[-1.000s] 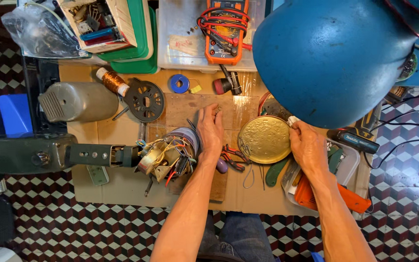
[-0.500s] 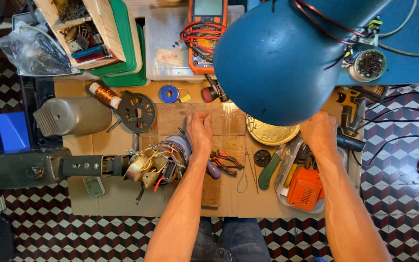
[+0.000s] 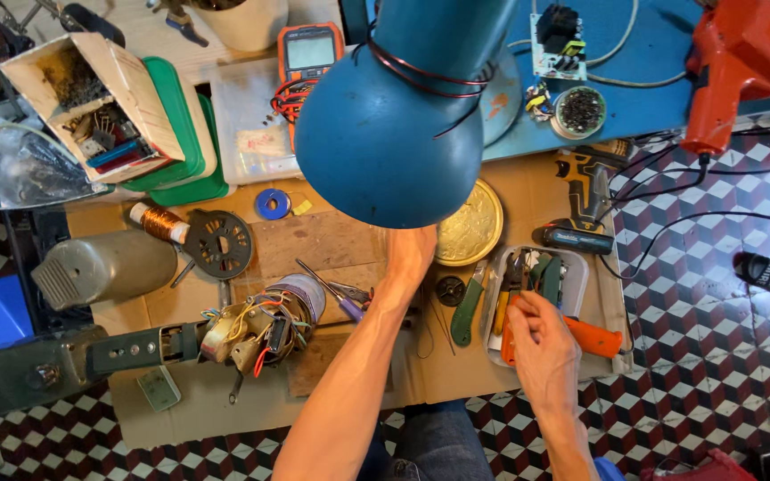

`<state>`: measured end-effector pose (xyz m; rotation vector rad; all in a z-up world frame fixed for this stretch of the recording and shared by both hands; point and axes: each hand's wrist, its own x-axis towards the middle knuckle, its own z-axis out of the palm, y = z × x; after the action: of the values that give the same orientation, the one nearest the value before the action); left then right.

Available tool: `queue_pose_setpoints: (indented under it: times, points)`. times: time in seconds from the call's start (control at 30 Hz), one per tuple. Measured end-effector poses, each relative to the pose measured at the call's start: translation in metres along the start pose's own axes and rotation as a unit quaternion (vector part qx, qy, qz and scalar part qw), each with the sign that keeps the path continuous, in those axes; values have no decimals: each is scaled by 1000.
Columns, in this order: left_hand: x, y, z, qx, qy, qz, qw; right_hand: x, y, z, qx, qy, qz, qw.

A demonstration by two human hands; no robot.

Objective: The person disassembles a small electrical motor, removes the rotor, and cleans internal components with a cloth and screwdriver. The person uses pliers and a cordless drill to manipulate parts and wires on a cluttered workbench.

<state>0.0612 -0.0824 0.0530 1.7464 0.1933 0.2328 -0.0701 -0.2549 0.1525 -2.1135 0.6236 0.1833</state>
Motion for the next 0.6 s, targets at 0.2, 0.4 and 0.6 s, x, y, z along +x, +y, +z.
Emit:
queue_pose_setpoints:
  times: [0.2, 0.4, 0.6]
  points:
    - [-23, 27, -27, -18, -76, -196, 977, -42, 34, -16, -75, 33, 35, 996]
    - [-98, 88, -55, 69, -287, -175, 939, -103, 30, -16, -24, 69, 55, 996]
    - [-157, 133, -86, 9, -401, -209, 892, -186, 8, -9, 32, 87, 93, 991]
